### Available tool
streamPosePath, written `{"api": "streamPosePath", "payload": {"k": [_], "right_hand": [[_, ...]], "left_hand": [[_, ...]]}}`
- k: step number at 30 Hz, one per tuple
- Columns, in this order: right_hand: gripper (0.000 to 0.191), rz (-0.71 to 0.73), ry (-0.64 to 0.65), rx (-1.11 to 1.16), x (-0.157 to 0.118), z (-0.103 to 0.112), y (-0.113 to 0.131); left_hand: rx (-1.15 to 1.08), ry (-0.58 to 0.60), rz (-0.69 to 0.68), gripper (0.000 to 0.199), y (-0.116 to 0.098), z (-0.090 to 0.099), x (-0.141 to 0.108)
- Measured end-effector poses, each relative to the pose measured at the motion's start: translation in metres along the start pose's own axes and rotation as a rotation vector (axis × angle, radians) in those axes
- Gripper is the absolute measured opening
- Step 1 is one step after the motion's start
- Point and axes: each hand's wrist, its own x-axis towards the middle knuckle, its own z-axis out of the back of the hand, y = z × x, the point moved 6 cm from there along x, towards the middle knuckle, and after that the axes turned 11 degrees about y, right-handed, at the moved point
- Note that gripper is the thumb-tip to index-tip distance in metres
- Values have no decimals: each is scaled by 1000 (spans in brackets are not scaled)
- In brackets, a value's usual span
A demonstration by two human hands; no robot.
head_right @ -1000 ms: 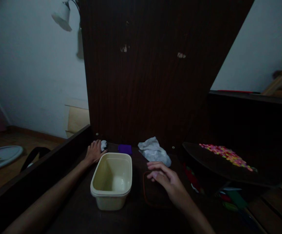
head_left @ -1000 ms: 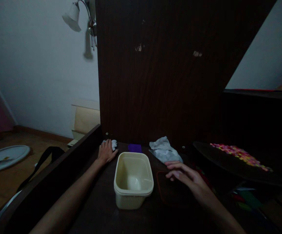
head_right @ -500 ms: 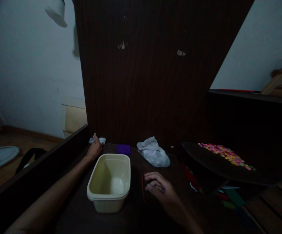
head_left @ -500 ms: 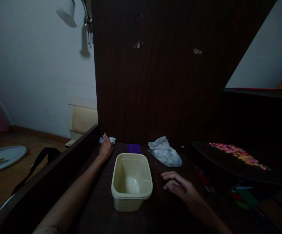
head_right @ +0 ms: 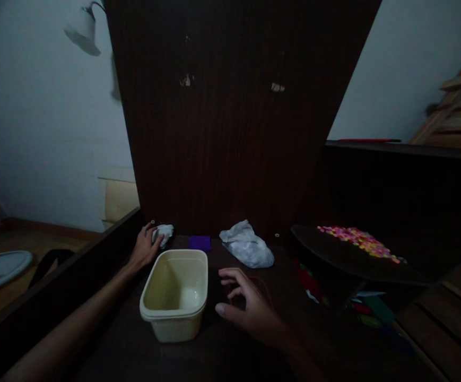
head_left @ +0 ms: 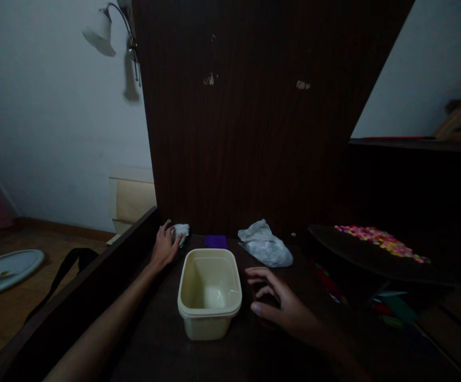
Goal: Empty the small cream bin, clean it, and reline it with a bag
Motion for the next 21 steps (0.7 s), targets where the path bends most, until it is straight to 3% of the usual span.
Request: {"api": "streamPosePath", "payload": {"k": [7,9,11,13,17,21], "right_hand": [[80,-56,76,16,6,1,-3],[89,-72,106,16,5,0,-2],[97,-101,138,-6,4,0,-2],[104,-142,166,-60,2,1,-3],[116,-230,198,-261,-3,11,-13],[123,-319,208,-352,-14,25,-36]], "left_hand": [[-223,155,-92,59,-46,42,-35],[-444,325,-188,62,-65,46,-55],[-701,497,-292,78,-85,49,-77],[-814,614,-356,95,-103,52,-96],[-787,749,-343,113,-128,49,-118],[-744,763,-299,117,-140,44,-119]]}}
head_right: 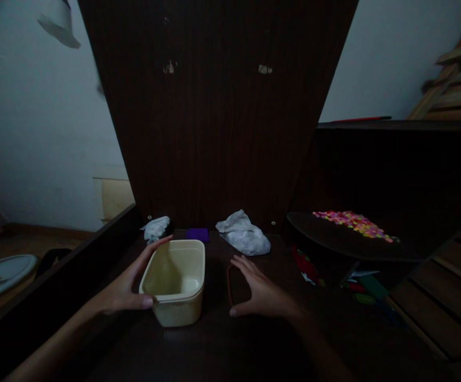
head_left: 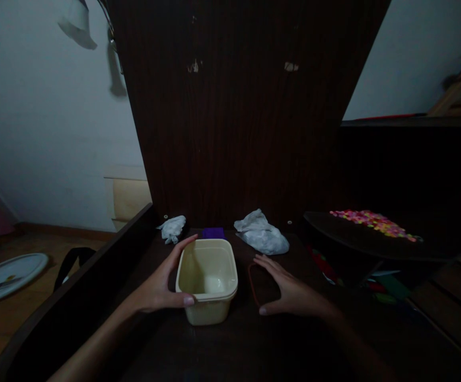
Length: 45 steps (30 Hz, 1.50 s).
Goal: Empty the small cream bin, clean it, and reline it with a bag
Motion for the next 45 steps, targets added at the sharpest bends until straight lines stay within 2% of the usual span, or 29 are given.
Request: {"api": "streamPosePath", "payload": {"k": [6,10,12,21,24,27,33,38,42,45], "right_hand": [[142,-88,-10,-17,-12,2,-47],[146,-120,15,-30,-15,2,-62],[145,-134,39,-31,-16,1,-65],[145,-118,44,-70,-11,5,-64],[143,-73,57,-54,-5,2,-64],[138,-24,16,-35,-1,1,-61],[124,-9,-74,-87,-4,9,-43],[109,61,-197,-60,-23,41,-19],[104,206,-288,-34,-41,65,22],[105,286,-321,-47,-41,68,62]], "left_hand": [[-47,10,-33,115,2,-5,10],[-121,41,-69,129,3,-13,17],[-147,54,-79,133,5,-16,19],[-48,13,-109,122,12,-14,21],[-39,0,-125,119,12,-15,21],[-43,-7,-133,118,13,-16,21],[-58,-7,-143,118,14,-16,22],[-93,-8,-142,124,17,-18,23],[-139,-17,-154,128,19,-20,23],[-138,-30,-142,130,20,-21,23]]}}
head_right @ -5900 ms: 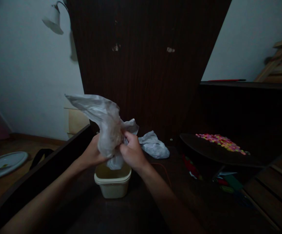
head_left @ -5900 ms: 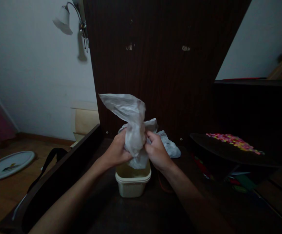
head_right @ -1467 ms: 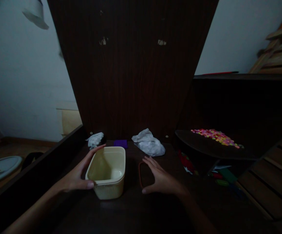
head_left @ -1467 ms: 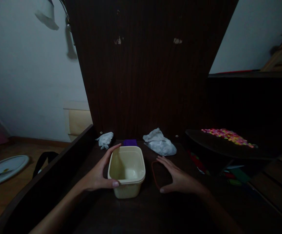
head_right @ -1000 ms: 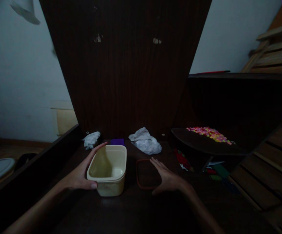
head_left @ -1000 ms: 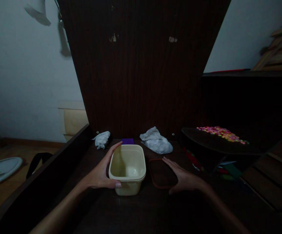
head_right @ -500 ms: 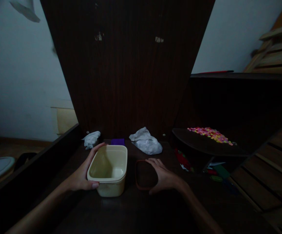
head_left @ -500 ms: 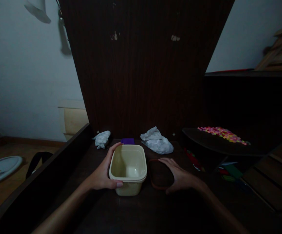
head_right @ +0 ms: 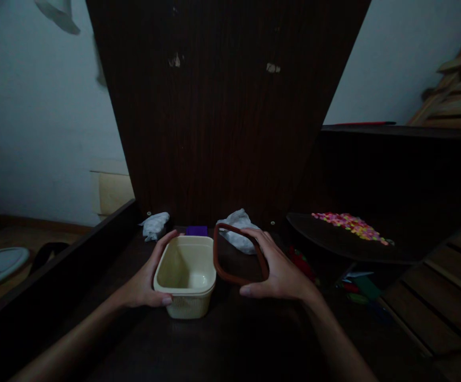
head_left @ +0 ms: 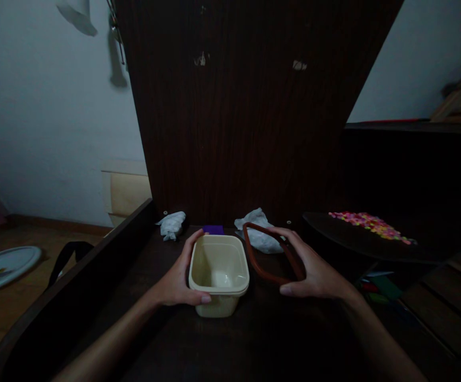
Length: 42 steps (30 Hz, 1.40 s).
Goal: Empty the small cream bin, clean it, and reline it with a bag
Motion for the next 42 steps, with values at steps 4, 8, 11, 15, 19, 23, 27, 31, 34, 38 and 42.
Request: {"api": "streamPosePath", "payload": {"k": [4,8,11,15,19,23,27,31,34,38,42], "right_hand": [[109,102,14,-102,27,-20,44],[114,143,41,-196,52,-44,60],[113,139,64,-219,62,-53,60],[109,134,110,-227,65,-58,60],[108,125,118,-253,64,-58,60],[108,131,115,-266,63,-59,60],[110,127,115,-278,64,-60,61],[112,108,125,-280,65,-60,59],[112,116,129,-274,65,-61,58],[112,119,128,-265,65,-62,57],[112,123,127,-272,65,-62,56]], "left_hand": [[25,-30,-18,133,0,-1,1],[23,-36,-95,137,-3,-3,3],[30,-52,-110,139,-2,-1,2],[26,-53,-105,139,1,0,1],[32,-46,-96,138,2,0,0],[35,-56,-85,137,4,1,-1],[34,-61,-90,135,3,1,-1],[30,-56,-89,133,2,1,-1],[41,-58,-88,132,1,1,-1],[50,-56,-89,131,1,1,0],[49,-47,-89,131,1,1,0]]}}
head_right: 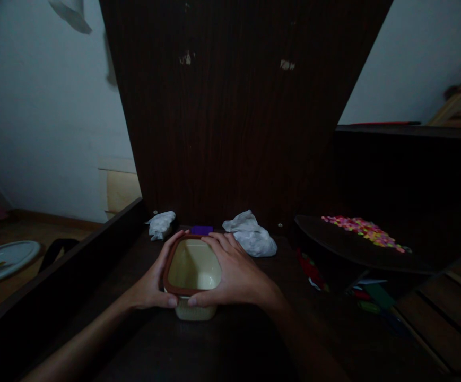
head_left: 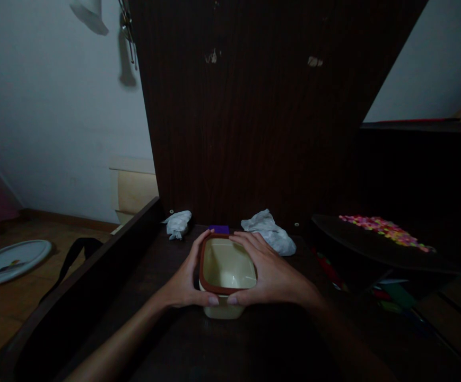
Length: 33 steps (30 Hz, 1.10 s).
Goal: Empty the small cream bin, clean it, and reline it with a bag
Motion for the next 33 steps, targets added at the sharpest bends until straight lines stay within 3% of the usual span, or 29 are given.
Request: {"api": "streamPosePath", "payload": {"k": [13,22,33], "right_hand": [[115,15,14,20,-1,-1,-2],[137,-85,95,304,-18,-11,-39],[131,-34,39,478,-25,-12,-47]], "left_hand": [[-2,-6,4,130,-2,-1,0],[-66,0,9,132,-4,-4,-1],[-33,30,13,128,-10,-4,1]]}}
